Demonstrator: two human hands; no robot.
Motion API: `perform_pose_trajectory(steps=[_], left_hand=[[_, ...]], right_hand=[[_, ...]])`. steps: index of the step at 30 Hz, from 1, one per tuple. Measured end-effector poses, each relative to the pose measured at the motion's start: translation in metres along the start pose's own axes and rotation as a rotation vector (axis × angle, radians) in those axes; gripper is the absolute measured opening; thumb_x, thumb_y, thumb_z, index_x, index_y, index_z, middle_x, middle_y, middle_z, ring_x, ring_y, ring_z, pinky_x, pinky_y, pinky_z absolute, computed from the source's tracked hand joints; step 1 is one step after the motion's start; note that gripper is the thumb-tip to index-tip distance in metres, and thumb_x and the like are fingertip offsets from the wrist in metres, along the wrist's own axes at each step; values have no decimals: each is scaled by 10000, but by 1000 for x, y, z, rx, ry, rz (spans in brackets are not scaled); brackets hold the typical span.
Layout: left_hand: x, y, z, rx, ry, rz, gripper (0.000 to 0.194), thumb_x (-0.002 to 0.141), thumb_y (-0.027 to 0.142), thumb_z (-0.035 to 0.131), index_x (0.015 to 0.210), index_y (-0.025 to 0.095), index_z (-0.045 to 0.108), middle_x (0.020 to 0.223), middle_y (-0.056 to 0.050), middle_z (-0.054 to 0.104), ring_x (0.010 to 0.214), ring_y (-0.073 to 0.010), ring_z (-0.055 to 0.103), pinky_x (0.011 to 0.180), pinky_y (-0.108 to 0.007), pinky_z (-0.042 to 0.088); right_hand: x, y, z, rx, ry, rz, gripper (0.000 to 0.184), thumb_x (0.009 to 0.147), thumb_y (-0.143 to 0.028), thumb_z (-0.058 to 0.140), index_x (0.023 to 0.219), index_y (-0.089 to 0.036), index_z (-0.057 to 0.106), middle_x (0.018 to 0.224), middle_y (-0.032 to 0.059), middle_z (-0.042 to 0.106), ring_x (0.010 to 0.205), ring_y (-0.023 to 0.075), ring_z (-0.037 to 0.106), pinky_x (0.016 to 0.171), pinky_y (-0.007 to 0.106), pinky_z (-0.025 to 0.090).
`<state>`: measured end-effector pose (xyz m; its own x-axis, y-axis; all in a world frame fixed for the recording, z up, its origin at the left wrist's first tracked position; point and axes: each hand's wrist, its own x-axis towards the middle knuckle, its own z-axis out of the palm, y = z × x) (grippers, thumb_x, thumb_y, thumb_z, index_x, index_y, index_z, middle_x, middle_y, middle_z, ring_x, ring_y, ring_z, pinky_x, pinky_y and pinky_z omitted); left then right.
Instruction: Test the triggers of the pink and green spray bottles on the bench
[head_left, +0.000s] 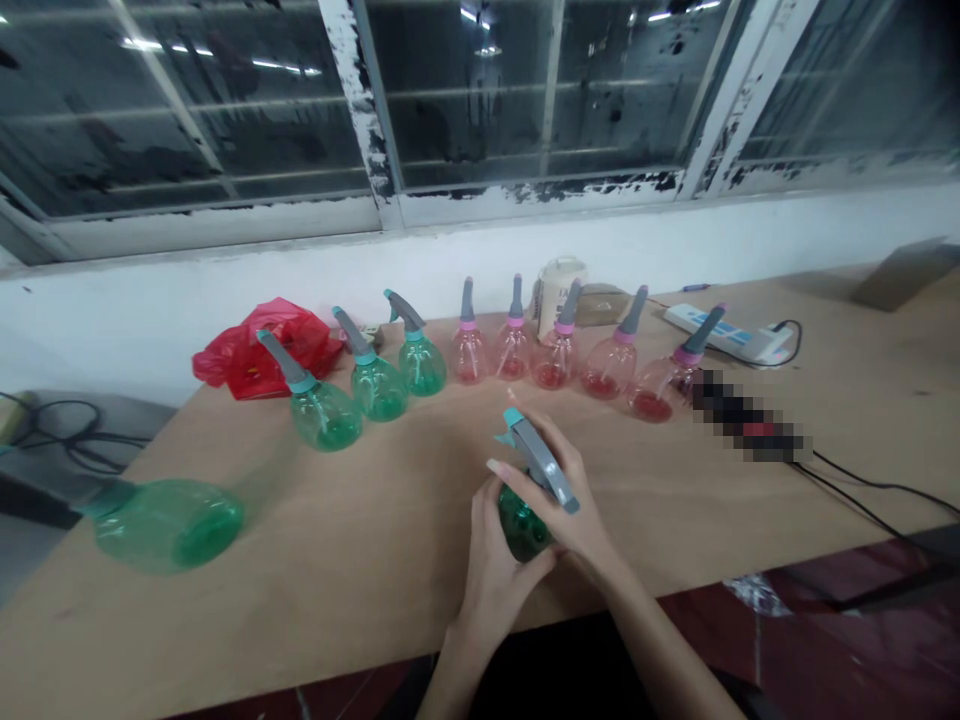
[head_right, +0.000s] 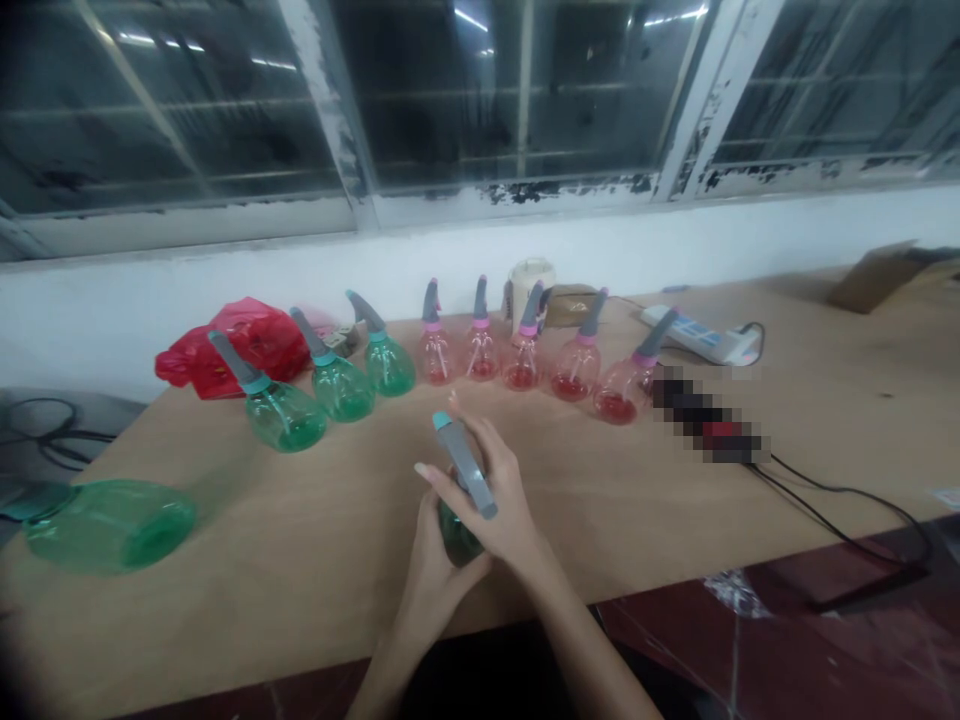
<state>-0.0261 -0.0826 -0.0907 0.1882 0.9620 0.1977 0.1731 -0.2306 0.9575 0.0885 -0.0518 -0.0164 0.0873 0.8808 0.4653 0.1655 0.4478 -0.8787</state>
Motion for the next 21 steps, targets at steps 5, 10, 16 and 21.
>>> perform_pose_trajectory(steps=[5,10,16,21], left_hand=[[0,0,0,10,0,30,829,691,229,731,1385,266,279,1384,-127,384,1287,-314,403,1052,-528,332],[1,0,1,22,2,67,834,683,231,738,1375,275,274,1377,-123,374,1285,-319,393,1053,-538,320],[0,0,1,6,3,65,818,691,245,735,1365,277,271,1348,-109,385,1262,-303,410,1049,-521,332],[1,5,1,35,-7,30,821,699,242,726,1376,250,262,1348,-119,385,1267,-300,397,1059,-515,320]], right_hand=[[0,-2,-1,-24,-22,-10,482,804,-335,658,1260,-268,517,1127,68,616,994,233,619,880,402,499],[0,-4,-1,-18,-20,-42,349,816,-294,644,1157,-270,571,1212,65,585,1089,234,584,933,402,470],[0,-2,-1,-7,-50,10,270,823,-319,638,1081,-249,600,991,51,644,976,230,633,845,379,512],[4,-3,-5,-8,-118,32,307,798,-318,664,1087,-247,588,1028,48,663,816,190,662,749,339,531]])
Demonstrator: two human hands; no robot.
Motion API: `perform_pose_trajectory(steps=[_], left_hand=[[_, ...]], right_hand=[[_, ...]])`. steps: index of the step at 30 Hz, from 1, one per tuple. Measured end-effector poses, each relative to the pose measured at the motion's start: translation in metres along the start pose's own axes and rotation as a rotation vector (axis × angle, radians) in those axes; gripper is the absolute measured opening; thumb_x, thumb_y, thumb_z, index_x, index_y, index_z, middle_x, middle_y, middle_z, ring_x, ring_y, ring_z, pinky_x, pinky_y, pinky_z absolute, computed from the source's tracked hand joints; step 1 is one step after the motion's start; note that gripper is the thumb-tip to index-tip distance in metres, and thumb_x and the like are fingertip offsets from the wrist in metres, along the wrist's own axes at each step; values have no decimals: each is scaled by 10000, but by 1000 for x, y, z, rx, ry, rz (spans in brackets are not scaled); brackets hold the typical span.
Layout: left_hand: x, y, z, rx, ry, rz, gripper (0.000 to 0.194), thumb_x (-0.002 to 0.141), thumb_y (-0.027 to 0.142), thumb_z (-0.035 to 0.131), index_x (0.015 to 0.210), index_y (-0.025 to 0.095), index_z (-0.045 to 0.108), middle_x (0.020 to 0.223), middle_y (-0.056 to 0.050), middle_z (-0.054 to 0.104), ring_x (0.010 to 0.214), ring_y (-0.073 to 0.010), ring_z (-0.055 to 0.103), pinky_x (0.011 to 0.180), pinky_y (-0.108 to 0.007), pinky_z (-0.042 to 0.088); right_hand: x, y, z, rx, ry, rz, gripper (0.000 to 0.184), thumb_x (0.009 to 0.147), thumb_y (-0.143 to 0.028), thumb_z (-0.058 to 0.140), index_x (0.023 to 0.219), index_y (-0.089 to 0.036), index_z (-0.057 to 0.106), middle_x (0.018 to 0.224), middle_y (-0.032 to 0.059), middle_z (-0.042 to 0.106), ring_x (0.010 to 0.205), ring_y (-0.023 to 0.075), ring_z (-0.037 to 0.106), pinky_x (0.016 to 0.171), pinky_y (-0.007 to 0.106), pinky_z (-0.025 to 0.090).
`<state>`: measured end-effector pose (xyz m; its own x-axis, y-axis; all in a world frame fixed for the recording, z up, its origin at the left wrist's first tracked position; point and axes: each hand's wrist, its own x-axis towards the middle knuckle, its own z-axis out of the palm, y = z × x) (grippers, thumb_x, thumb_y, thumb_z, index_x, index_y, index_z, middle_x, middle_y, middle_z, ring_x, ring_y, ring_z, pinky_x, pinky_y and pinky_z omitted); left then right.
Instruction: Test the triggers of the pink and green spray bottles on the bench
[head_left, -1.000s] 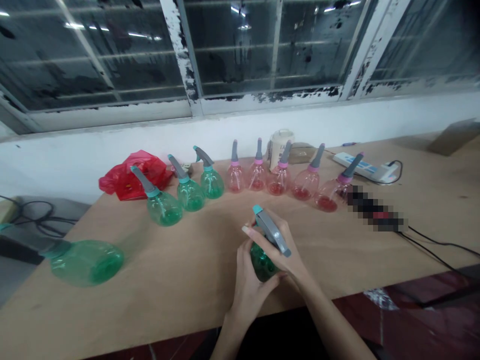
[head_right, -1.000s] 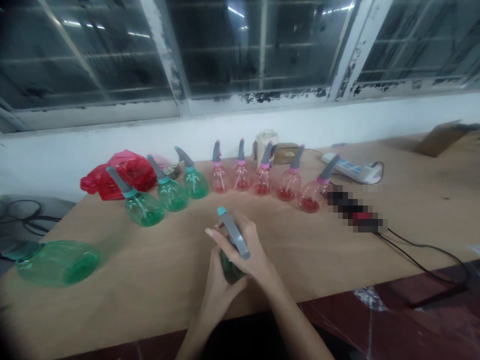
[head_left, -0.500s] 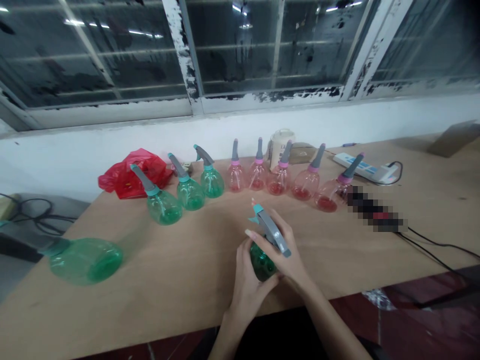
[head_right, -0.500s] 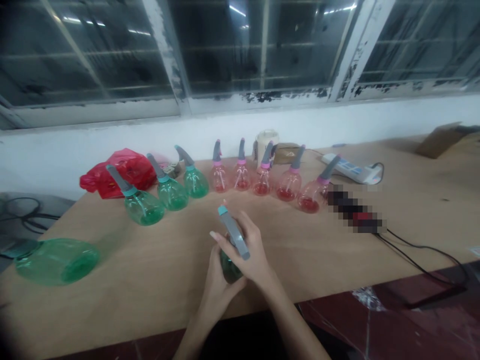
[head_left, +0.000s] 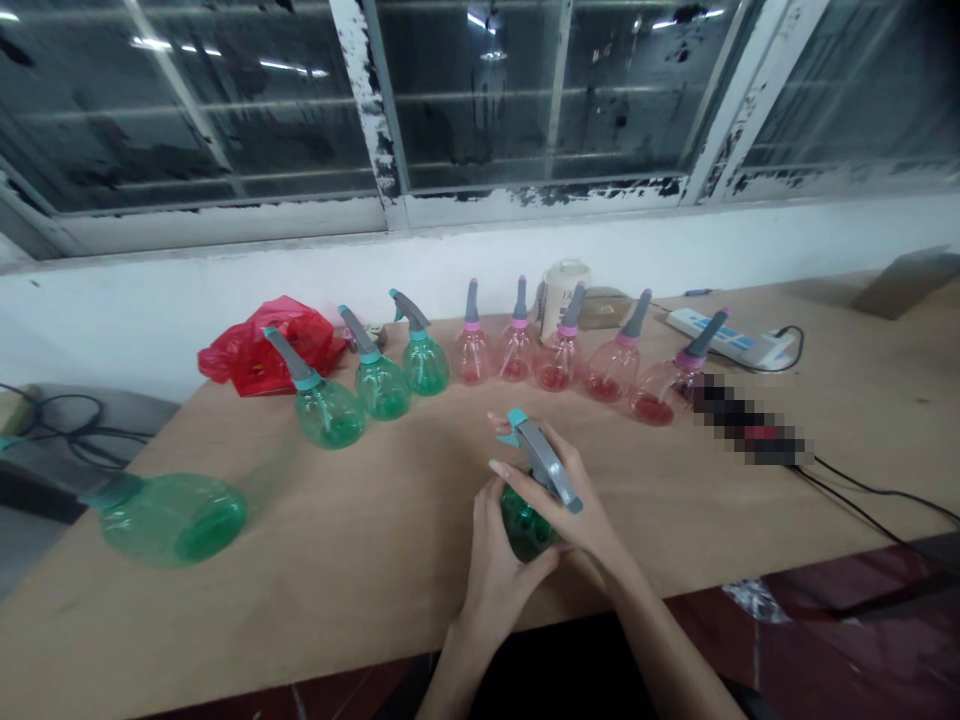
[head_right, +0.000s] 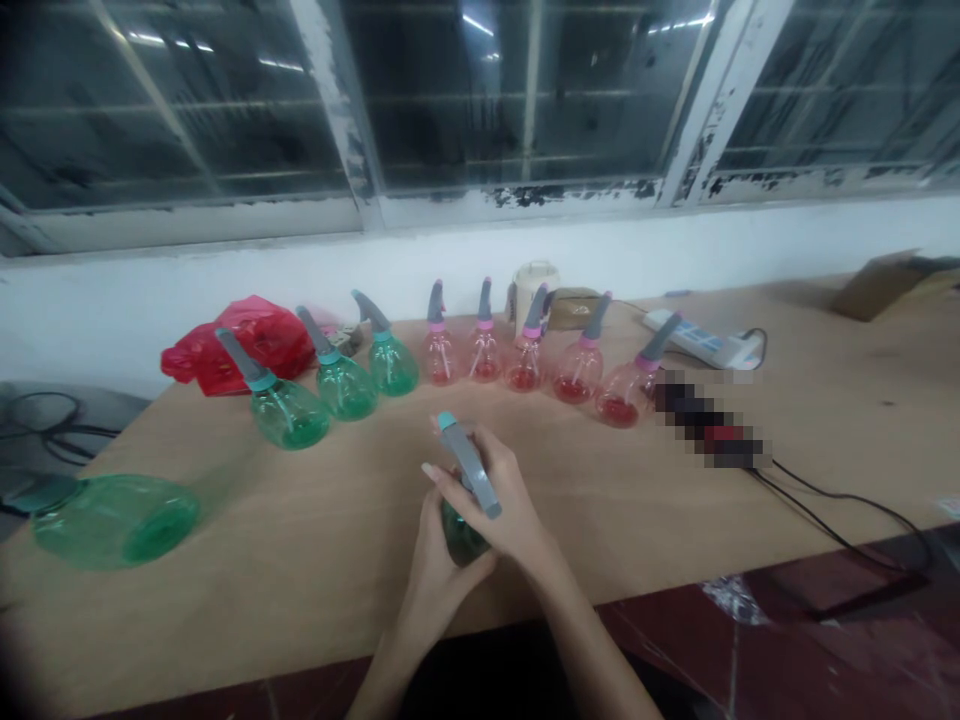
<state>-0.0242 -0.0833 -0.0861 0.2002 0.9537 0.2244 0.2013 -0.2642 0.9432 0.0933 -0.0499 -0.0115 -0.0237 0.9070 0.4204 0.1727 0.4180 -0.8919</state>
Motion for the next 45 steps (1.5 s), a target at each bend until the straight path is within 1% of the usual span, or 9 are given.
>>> perform_pose_trajectory(steps=[14,18,21,23,27,32,37,42,45], left_hand=[[1,0,-1,5,25,41,831,692,294,742,1388,285,288,1394,-108,381,1276,-312,410,1044,-518,349],[1,-2,-1,6,32,2,838,671,307,755,1377,262,306,1348,-115,423,1249,-318,436,1025,-521,365],[1,-3,-1,-9,15,0,815,688,303,741,1372,249,301,1336,-123,428,1243,-318,442,1020,-524,368],[0,-2,-1,-7,12,12,794,698,302,735,1365,245,308,1336,-126,427,1243,-319,441,1019,-526,366],[0,0,-2,6,17,18,792,696,296,738,1361,251,310,1346,-126,416,1253,-321,429,1027,-534,353],[1,-3,-1,-16,23,21,806,688,316,742,1369,248,317,1334,-127,431,1242,-333,438,1016,-540,363],[0,-4,-1,-13,21,29,818,685,310,746,1375,261,309,1349,-123,418,1245,-327,436,1022,-532,358],[0,-1,-1,-16,25,12,799,682,298,747,1360,248,328,1317,-125,442,1229,-329,451,1013,-531,368],[0,2,0,-25,27,-9,799,681,268,747,1358,253,322,1320,-116,450,1233,-316,454,1022,-514,365]], right_hand=[[5,-6,5,-90,80,-25,160,812,-314,621,740,-219,514,646,-30,580,551,119,558,557,260,463],[4,-6,5,-61,82,-32,85,821,-292,619,836,-217,584,784,8,658,711,161,649,682,296,508],[1,-5,5,-37,83,-51,209,835,-286,610,1036,-230,606,977,46,672,910,201,654,807,335,502],[-1,-3,5,-53,88,-43,251,844,-285,598,1090,-236,597,963,48,660,904,207,644,798,338,502],[-4,-1,5,-100,95,-20,203,841,-300,601,1030,-229,613,869,31,642,729,178,612,691,317,500],[-5,0,5,-101,82,-37,137,850,-299,575,960,-231,620,807,24,624,748,184,603,701,321,495],[-5,1,4,-132,68,-31,83,852,-270,552,830,-218,612,695,-5,581,604,145,546,595,284,462],[-2,-2,5,-44,52,-60,191,846,-272,571,1027,-246,627,969,43,676,921,209,650,843,356,497],[2,-6,4,-8,53,-45,186,826,-311,619,997,-239,627,999,44,682,960,215,656,831,346,510]])
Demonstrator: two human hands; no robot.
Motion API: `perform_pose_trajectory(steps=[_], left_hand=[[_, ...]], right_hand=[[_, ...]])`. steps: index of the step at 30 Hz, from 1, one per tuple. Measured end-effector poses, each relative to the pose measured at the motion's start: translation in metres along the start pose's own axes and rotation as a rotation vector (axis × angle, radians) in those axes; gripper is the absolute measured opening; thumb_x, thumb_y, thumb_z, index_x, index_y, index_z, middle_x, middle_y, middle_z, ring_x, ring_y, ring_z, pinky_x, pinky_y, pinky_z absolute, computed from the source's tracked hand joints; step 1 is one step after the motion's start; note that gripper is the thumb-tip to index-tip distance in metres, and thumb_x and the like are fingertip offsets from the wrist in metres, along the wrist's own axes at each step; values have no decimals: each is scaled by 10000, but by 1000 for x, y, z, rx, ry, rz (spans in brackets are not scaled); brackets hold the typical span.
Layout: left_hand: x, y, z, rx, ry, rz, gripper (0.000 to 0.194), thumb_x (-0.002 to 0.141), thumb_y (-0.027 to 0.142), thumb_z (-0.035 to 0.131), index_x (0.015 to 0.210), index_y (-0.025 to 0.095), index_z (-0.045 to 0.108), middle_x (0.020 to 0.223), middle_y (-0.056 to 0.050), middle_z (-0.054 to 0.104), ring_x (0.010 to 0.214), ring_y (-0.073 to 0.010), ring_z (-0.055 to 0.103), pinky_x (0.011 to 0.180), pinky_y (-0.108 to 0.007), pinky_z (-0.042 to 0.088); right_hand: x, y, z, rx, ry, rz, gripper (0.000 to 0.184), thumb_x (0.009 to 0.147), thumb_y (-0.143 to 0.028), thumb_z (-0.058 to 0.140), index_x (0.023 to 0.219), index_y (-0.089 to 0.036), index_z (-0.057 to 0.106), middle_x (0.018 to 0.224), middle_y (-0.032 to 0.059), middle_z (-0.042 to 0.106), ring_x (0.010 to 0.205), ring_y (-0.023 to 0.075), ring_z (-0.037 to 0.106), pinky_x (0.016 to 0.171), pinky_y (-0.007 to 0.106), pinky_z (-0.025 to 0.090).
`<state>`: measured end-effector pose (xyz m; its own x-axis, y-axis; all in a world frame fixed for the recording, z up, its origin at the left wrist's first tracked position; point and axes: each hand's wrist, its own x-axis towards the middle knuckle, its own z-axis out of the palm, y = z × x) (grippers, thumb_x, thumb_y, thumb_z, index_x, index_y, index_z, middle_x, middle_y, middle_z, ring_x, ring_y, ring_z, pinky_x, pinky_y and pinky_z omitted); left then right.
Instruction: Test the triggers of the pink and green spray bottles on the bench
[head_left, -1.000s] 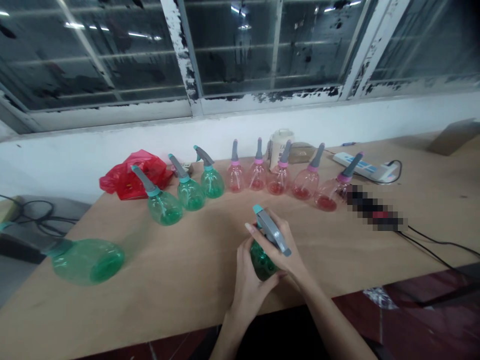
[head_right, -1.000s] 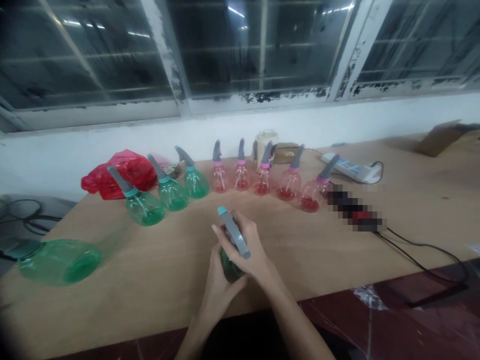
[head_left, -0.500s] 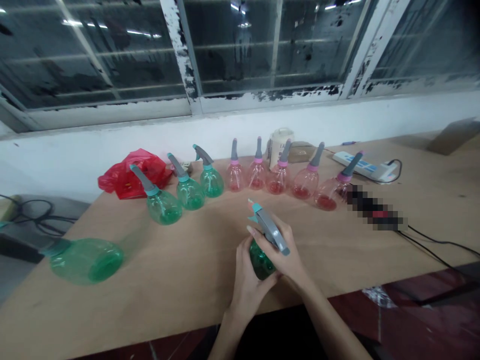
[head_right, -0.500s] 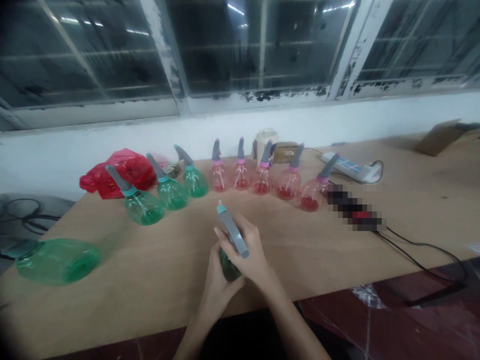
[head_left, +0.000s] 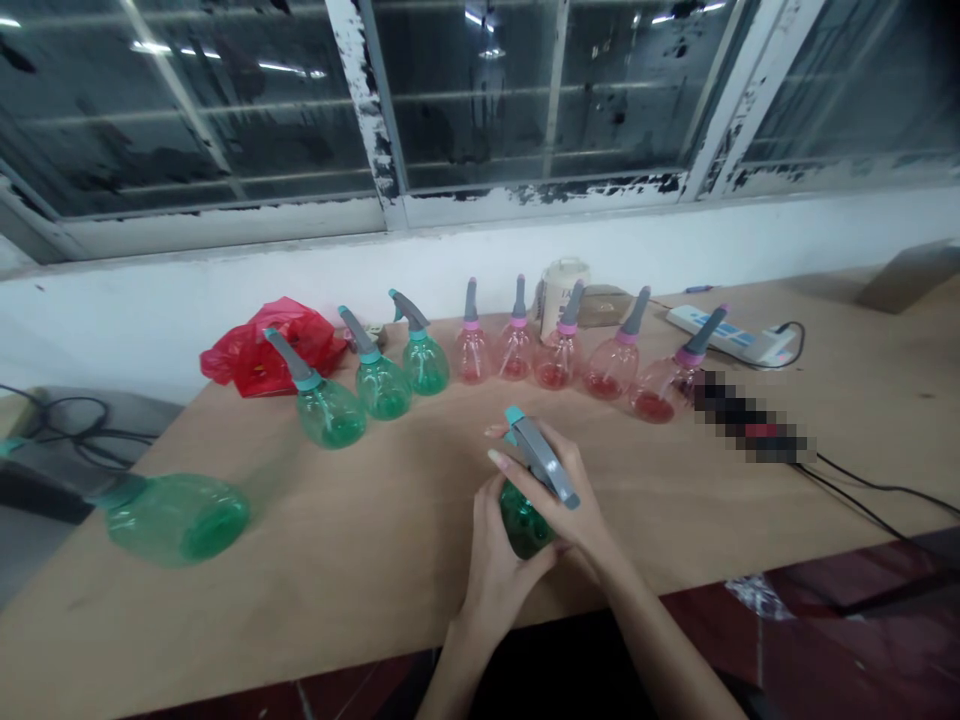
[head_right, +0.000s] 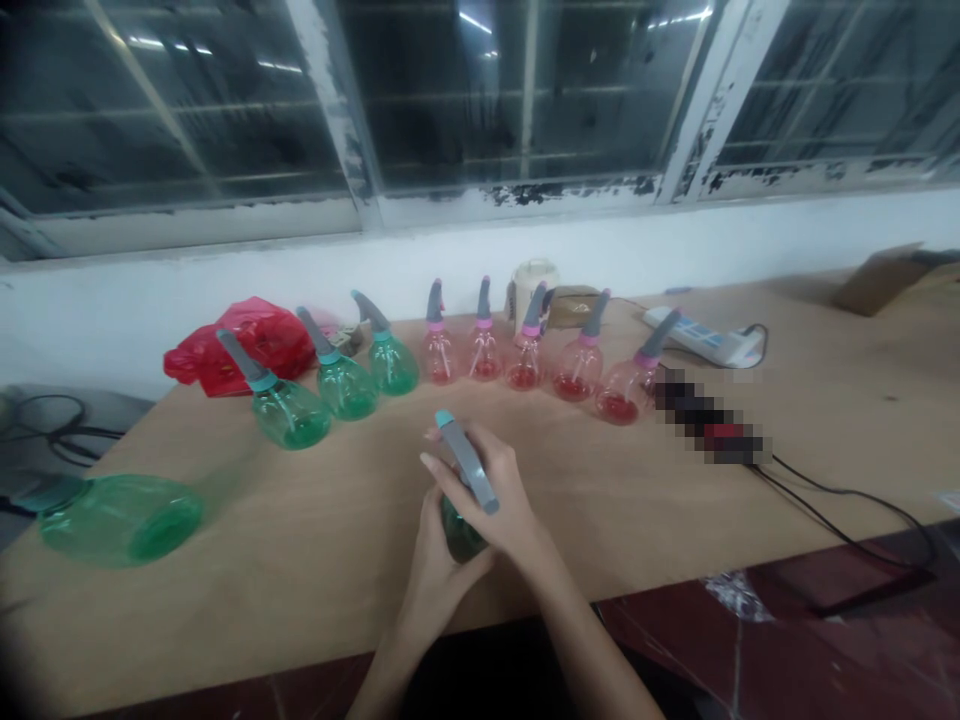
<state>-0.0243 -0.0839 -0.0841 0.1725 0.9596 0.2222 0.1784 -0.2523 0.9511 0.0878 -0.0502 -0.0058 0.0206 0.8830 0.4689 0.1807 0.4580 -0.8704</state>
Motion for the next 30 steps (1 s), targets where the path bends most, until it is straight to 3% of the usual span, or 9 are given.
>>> perform_pose_trajectory(steps=[6,12,16,19,23,26,30], left_hand=[[1,2,-8,45,21,19,788,696,309,741,1358,249,319,1362,-123,416,1260,-313,430,1038,-503,351],[-7,4,-44,145,61,-78,819,715,304,721,1397,229,273,1340,-139,462,1242,-320,467,1011,-503,388],[-16,9,-70,274,252,-82,805,744,362,695,1410,247,256,1368,-147,422,1274,-323,429,1030,-510,378],[-22,11,-91,416,384,-81,717,768,370,656,1380,235,306,1331,-139,439,1255,-320,437,1016,-527,384],[-28,9,-123,499,469,-123,689,746,418,662,1329,205,363,1258,-132,511,1192,-337,485,968,-545,412],[-33,3,-145,499,515,-140,688,738,443,664,1317,204,378,1277,-135,510,1169,-339,505,958,-543,421],[-34,-9,-169,385,567,-76,687,759,400,653,1354,250,344,1377,-122,441,1221,-311,483,1008,-514,406]], right_hand=[[6,-7,9,-58,32,9,164,827,-348,623,775,-202,571,646,-26,582,569,127,584,575,254,466],[12,-7,46,-83,-14,-58,179,856,-339,566,741,-202,550,624,-21,594,564,131,598,565,240,450],[21,-9,82,-25,-73,-84,148,851,-343,562,878,-201,590,715,5,658,643,156,654,620,254,486],[28,-14,111,13,-102,-89,252,823,-378,595,998,-197,590,858,40,692,774,188,680,697,282,511],[31,-21,145,32,-144,-102,460,762,-456,653,1131,-208,535,1058,67,665,963,216,652,840,332,512],[24,-22,156,3,-174,-137,637,728,-499,679,1253,-227,443,1237,79,585,1138,231,570,944,372,474],[7,-17,159,-162,-266,-75,600,740,-557,651,1216,-230,486,1222,83,588,1141,257,565,919,407,490]])
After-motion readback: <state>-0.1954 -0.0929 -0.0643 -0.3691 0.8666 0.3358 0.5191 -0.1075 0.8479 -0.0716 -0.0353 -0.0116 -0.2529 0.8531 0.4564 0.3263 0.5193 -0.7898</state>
